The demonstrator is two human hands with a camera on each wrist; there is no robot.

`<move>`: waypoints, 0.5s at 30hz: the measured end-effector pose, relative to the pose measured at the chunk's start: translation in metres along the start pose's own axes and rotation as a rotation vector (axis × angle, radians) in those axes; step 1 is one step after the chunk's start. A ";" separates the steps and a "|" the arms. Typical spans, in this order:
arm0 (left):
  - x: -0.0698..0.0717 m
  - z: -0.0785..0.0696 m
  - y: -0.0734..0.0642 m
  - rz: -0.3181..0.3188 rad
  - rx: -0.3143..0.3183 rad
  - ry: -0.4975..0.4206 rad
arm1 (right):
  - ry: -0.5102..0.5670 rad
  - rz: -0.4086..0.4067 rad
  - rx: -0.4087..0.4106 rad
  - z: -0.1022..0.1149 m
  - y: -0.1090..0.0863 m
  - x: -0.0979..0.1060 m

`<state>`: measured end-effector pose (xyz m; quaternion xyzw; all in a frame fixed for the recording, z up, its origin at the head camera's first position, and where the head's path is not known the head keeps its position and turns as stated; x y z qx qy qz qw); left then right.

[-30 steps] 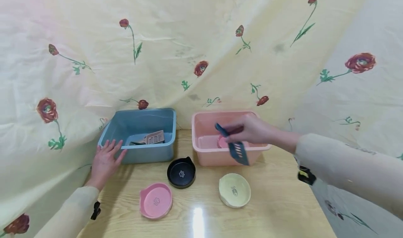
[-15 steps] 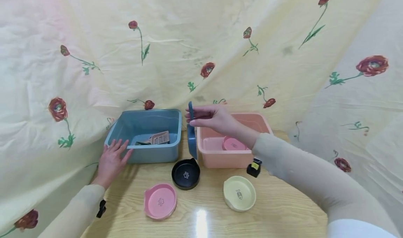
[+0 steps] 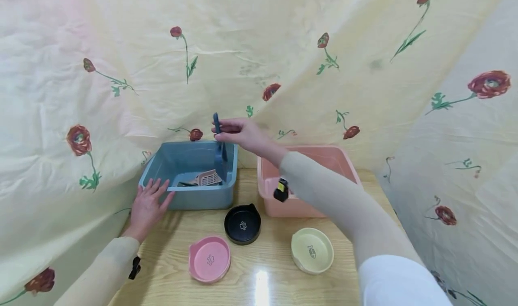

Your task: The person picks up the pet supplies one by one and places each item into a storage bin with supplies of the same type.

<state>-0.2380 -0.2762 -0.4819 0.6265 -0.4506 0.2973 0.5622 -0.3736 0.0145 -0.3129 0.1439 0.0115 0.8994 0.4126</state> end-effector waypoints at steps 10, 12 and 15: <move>-0.003 -0.010 -0.001 -0.045 -0.032 -0.021 | 0.035 -0.079 -0.030 -0.058 0.046 -0.025; -0.004 -0.012 0.001 -0.043 -0.037 -0.023 | 0.040 -0.102 -0.041 -0.067 0.045 -0.023; -0.005 -0.015 0.004 -0.038 -0.036 -0.015 | 0.045 -0.118 -0.058 -0.075 0.040 -0.020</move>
Point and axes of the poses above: each hand's wrist, its own y-axis towards the middle knuckle, its own x-axis out of the back of the hand, z = x × y, the point moved 7 cm from there along y, towards the middle knuckle, and after that the axes turned 2 degrees about -x, right-handed, at the moved point
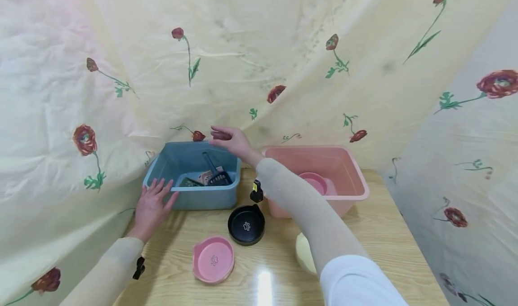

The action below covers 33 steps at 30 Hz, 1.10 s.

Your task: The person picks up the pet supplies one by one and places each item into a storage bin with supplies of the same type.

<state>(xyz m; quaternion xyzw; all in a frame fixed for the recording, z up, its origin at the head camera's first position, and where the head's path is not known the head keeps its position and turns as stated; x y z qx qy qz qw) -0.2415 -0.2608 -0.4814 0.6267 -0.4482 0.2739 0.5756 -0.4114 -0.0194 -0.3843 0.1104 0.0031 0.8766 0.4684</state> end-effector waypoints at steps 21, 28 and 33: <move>0.011 0.002 0.005 0.041 0.005 0.018 | -0.525 0.155 -0.058 0.019 -0.096 0.065; 0.014 0.009 0.002 0.055 0.001 0.027 | -0.928 0.095 -0.009 0.028 -0.168 0.112; 0.014 0.009 0.003 0.085 0.015 0.020 | -1.107 0.020 0.088 0.021 -0.220 0.140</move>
Point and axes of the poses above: each hand's wrist, its own y-axis towards the middle knuckle, its own x-axis out of the back of the hand, z = x × y, the point moved 7 cm from there along y, towards the middle knuckle, and after that the axes turned 2 degrees about -x, right-handed, at the moved point
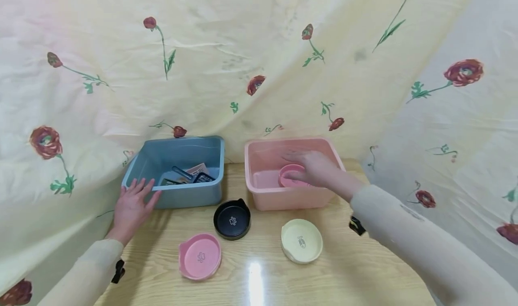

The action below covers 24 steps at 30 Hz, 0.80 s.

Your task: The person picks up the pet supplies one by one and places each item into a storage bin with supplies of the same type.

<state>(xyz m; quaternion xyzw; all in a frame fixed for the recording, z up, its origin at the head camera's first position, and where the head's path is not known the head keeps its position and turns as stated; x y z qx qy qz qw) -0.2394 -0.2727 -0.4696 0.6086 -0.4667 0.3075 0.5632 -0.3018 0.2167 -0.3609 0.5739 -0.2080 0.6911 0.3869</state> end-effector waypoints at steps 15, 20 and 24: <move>0.003 -0.001 0.000 0.003 -0.007 0.013 | -0.124 -0.240 -0.203 -0.071 -0.109 -0.036; 0.006 -0.004 0.001 0.010 0.006 0.013 | -0.109 -0.321 -0.249 -0.082 -0.119 -0.048; 0.007 -0.004 0.001 0.022 0.011 0.024 | -0.129 -0.377 -0.258 -0.086 -0.123 -0.057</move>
Point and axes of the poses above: each hand's wrist, its own y-axis towards the middle knuckle, its own x-axis out of the back of the hand, z = x × y, the point moved 7 cm from there along y, towards the middle knuckle, and after that the axes turned 2 degrees about -x, right-handed, at the moved point
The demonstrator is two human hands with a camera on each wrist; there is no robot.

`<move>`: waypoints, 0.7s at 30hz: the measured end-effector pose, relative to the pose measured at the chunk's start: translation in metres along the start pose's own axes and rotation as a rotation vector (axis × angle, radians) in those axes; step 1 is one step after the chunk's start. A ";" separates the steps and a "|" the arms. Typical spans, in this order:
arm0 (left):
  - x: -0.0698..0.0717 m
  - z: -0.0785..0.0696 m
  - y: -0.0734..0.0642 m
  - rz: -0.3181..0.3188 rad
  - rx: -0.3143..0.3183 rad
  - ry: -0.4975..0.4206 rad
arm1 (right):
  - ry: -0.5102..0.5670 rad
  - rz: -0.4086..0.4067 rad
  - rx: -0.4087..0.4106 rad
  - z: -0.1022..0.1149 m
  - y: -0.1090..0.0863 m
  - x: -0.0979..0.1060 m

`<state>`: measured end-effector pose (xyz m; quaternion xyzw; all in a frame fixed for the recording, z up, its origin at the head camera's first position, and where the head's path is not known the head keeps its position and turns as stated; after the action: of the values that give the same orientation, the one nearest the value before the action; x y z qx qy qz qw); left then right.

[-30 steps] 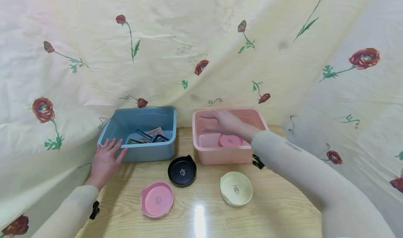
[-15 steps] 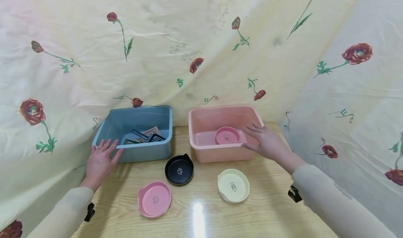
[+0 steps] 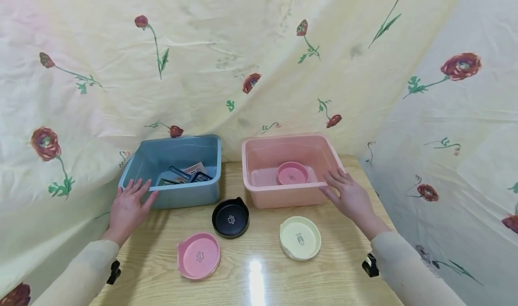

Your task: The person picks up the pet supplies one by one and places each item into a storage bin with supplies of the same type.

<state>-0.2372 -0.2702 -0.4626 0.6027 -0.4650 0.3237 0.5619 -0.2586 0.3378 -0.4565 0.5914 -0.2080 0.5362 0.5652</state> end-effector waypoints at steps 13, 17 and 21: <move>0.016 -0.025 0.009 0.089 -0.138 -0.068 | -0.001 -0.129 0.010 -0.001 -0.005 -0.008; 0.027 -0.042 0.013 0.173 -0.239 -0.101 | 0.006 -0.134 0.020 0.001 -0.004 -0.007; 0.033 -0.060 0.013 0.322 -0.368 -0.176 | 0.003 -0.130 0.024 0.000 -0.003 -0.009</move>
<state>-0.2295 -0.2167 -0.4177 0.4342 -0.6531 0.2654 0.5608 -0.2587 0.3350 -0.4657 0.6095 -0.1620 0.5018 0.5920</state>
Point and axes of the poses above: each hand's wrist, its own y-axis towards the middle knuckle, its own x-axis out of the back of the hand, z = x × y, the point moved 7 cm from there along y, towards the middle knuckle, and after that the axes turned 2 degrees about -x, right-handed, at the moved point
